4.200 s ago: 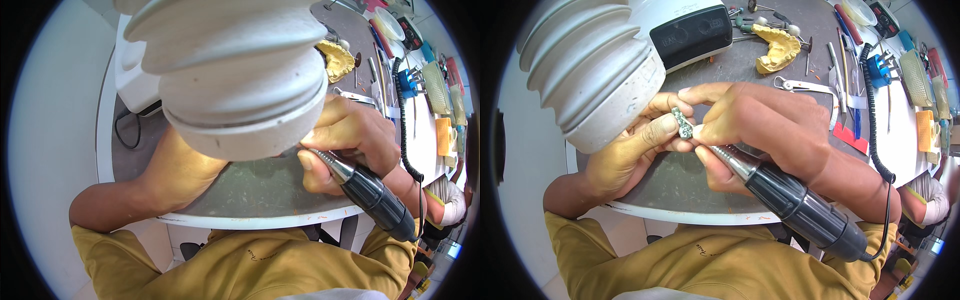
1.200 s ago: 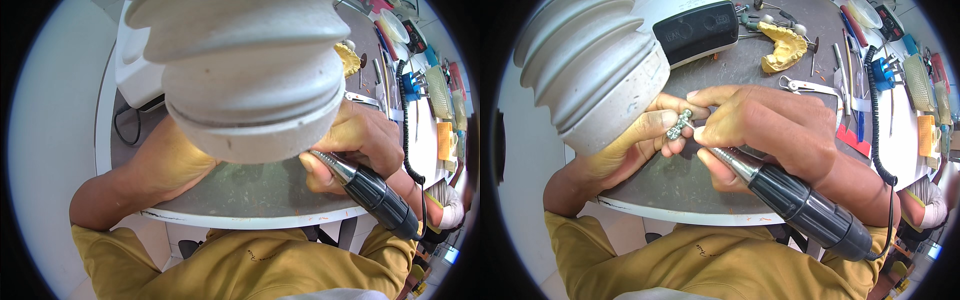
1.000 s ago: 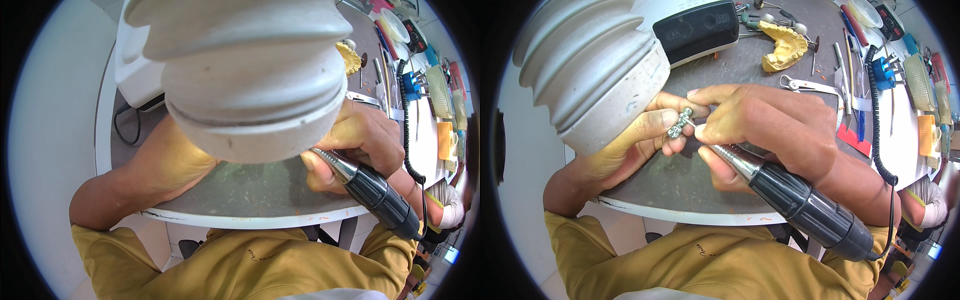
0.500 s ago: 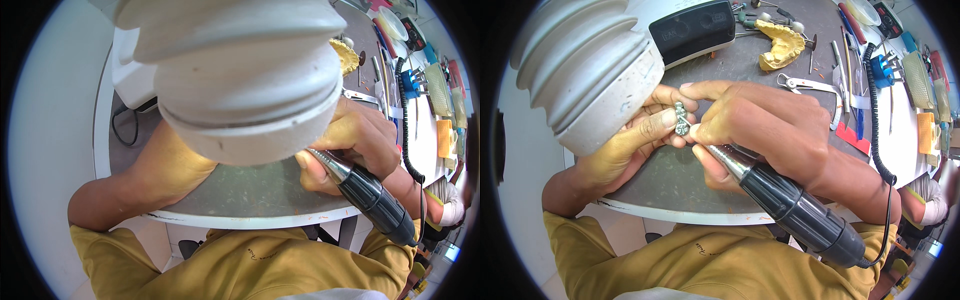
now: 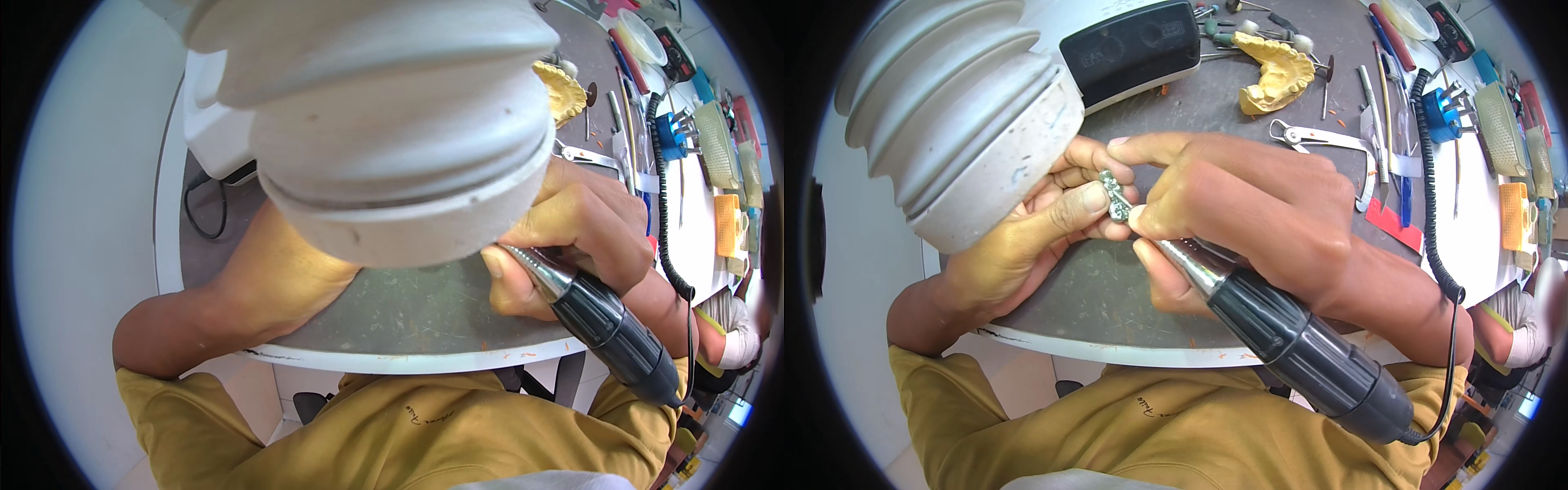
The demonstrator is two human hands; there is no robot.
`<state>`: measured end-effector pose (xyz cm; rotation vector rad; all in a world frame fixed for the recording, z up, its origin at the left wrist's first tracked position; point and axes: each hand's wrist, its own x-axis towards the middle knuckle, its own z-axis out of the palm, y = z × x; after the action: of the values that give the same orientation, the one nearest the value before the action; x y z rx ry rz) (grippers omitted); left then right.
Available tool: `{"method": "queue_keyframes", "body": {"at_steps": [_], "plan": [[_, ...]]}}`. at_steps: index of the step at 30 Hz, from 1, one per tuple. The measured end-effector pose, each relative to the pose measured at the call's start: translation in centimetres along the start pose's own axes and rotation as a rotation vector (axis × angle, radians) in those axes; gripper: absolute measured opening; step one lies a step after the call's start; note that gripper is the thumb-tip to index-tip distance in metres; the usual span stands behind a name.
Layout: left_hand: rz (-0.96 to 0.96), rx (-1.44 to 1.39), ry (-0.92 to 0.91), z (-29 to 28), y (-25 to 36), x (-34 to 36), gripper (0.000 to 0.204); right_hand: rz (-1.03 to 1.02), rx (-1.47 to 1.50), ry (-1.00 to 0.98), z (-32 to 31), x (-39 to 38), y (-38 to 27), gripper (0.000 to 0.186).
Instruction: The person uses a rotary tool to polish a small silver-colored metal object, likely a piece of jewelry, while holding it with their left hand. They rotate the object to access different surfaces and continue polishing under a magnifying lamp.
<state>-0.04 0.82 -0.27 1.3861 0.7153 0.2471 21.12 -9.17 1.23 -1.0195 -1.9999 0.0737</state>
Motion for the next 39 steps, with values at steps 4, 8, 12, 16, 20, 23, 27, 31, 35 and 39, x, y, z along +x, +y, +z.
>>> {"method": "queue_keyframes", "body": {"at_steps": [4, 8, 12, 16, 20, 23, 27, 31, 35, 39], "plan": [[0.002, 0.025, -0.001, -0.09, -0.03, 0.05, 0.022, 0.005, -0.001, -0.014, -0.11, -0.05, -0.04, 0.020], [-0.002, 0.041, -0.002, -0.16, -0.09, 0.08, 0.022, 0.028, 0.025, -0.021, -0.12, -0.13, -0.12, 0.020], [0.000, 0.054, -0.012, -0.15, 0.12, 0.02, 0.023, 0.105, 0.114, 0.006, -0.05, -0.40, -0.31, 0.019], [0.008, 0.078, -0.023, -0.19, 0.11, 0.09, 0.024, 0.164, 0.175, -0.006, -0.27, -0.57, -0.52, 0.020], [0.004, 0.073, -0.022, -0.28, -0.10, 0.07, 0.024, 0.152, 0.108, -0.055, -0.41, -0.33, -0.60, 0.022], [-0.002, 0.023, -0.027, -0.24, -0.14, -0.06, 0.025, 0.171, 0.128, -0.065, -0.65, -0.39, -0.74, 0.021], [-0.011, 0.081, -0.014, -0.25, -0.10, -0.02, 0.024, 0.159, 0.132, -0.036, -0.37, -0.39, -0.60, 0.020], [-0.024, 0.129, -0.023, -0.23, 0.45, -0.09, 0.024, 0.170, 0.120, -0.061, -0.63, -0.16, -0.75, 0.020], [-0.020, 0.127, -0.015, -0.08, 0.74, -0.25, 0.023, 0.112, 0.127, -0.013, -0.18, -0.35, -0.23, 0.020], [-0.011, 0.108, -0.029, -0.25, 0.35, -0.18, 0.022, 0.148, 0.127, -0.064, -0.51, -0.21, -0.53, 0.019]]}}
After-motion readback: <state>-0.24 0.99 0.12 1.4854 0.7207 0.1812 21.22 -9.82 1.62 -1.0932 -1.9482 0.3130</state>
